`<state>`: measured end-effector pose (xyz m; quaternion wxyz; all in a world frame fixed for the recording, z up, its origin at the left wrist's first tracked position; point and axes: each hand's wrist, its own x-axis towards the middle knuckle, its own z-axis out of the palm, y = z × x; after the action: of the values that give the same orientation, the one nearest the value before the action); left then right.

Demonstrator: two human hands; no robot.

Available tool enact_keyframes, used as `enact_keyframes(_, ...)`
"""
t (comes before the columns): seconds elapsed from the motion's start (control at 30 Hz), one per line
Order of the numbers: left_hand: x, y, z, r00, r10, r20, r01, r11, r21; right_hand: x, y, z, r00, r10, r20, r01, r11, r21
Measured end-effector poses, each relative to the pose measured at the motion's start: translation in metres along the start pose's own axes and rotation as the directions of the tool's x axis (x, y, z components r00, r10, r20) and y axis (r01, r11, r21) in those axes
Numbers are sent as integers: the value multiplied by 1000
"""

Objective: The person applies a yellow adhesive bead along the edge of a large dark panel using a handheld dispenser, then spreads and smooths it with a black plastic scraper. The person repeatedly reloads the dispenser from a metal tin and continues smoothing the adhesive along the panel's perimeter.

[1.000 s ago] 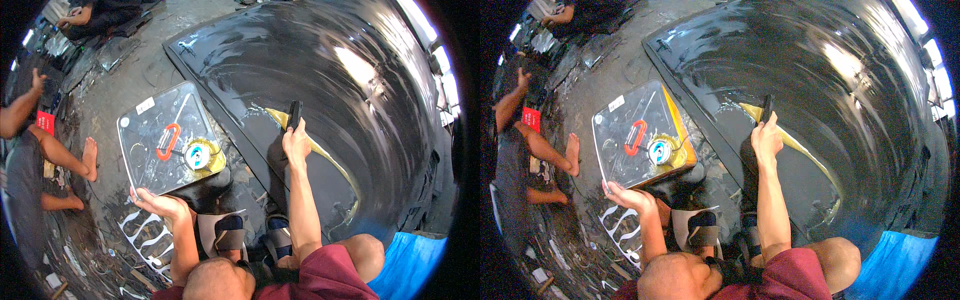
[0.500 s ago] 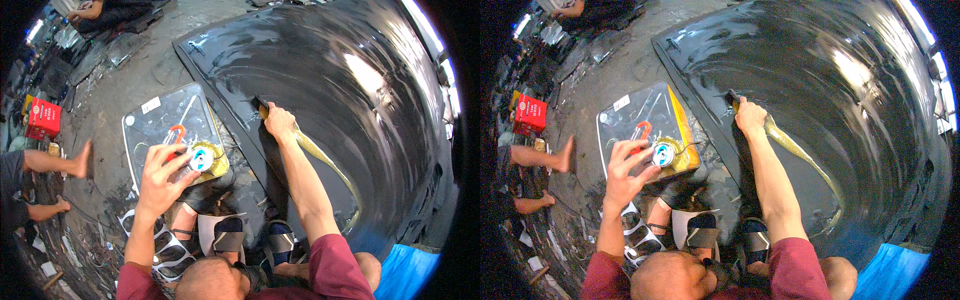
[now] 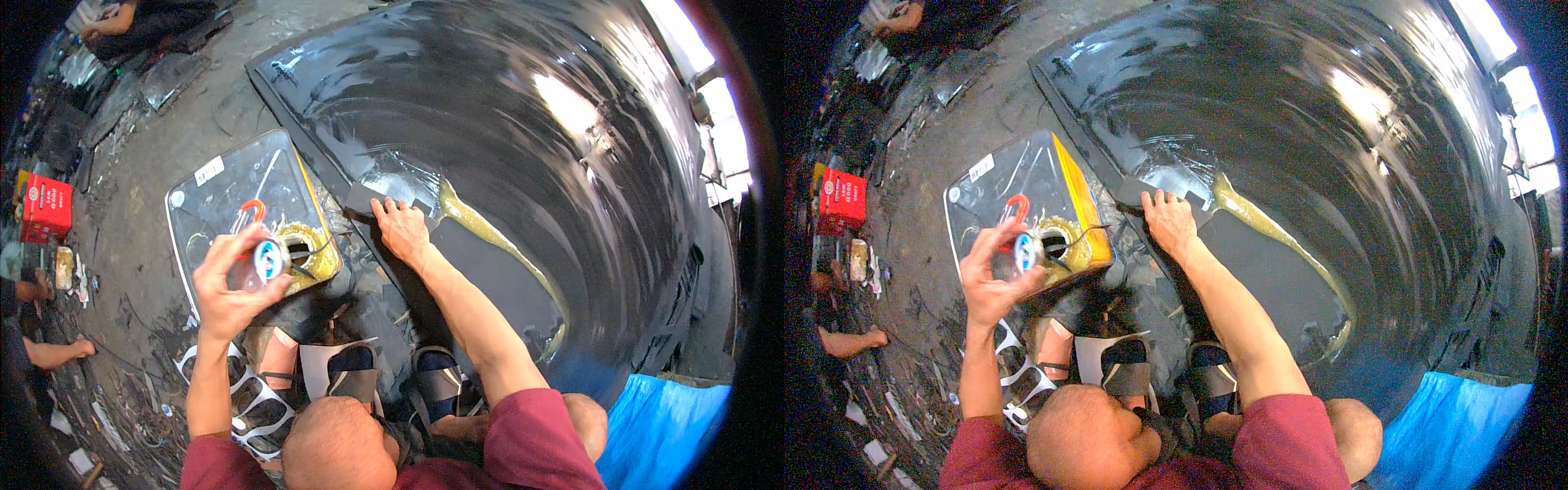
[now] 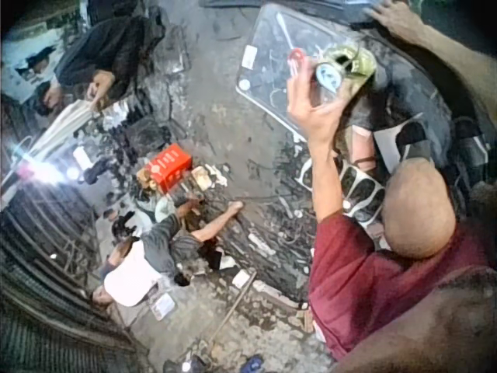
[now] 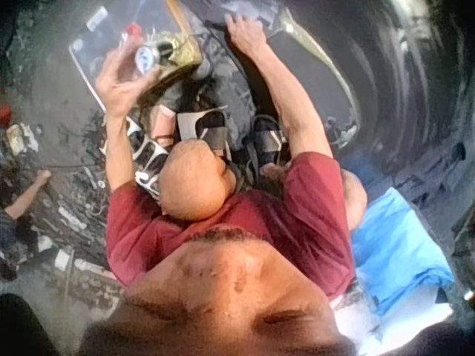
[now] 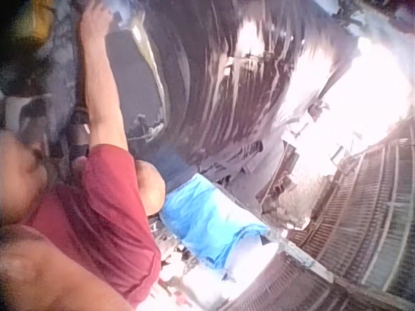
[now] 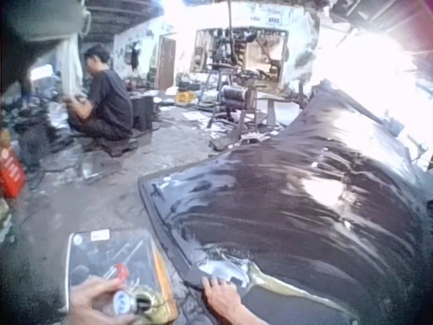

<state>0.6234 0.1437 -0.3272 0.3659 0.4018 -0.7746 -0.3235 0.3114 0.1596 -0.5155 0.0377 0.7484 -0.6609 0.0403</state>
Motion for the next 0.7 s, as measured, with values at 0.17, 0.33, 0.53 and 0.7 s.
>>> enact_keyframes(0.17,-19,-32,-38,846,-193,-498,-85,872,-482,-8,-11,-7,969,-14,245,5,999,33)
enact_keyframes(0.33,-34,-40,-67,547,-255,-797,-156,905,-396,22,40,-111,941,340,6,-296,813,501)
enact_keyframes(0.53,-50,-54,-11,668,-255,-699,56,954,-295,53,23,-322,996,22,92,-82,685,724)
enact_keyframes(0.7,-40,-37,3,710,74,-701,150,956,254,49,-13,-388,999,-35,32,2,693,721)
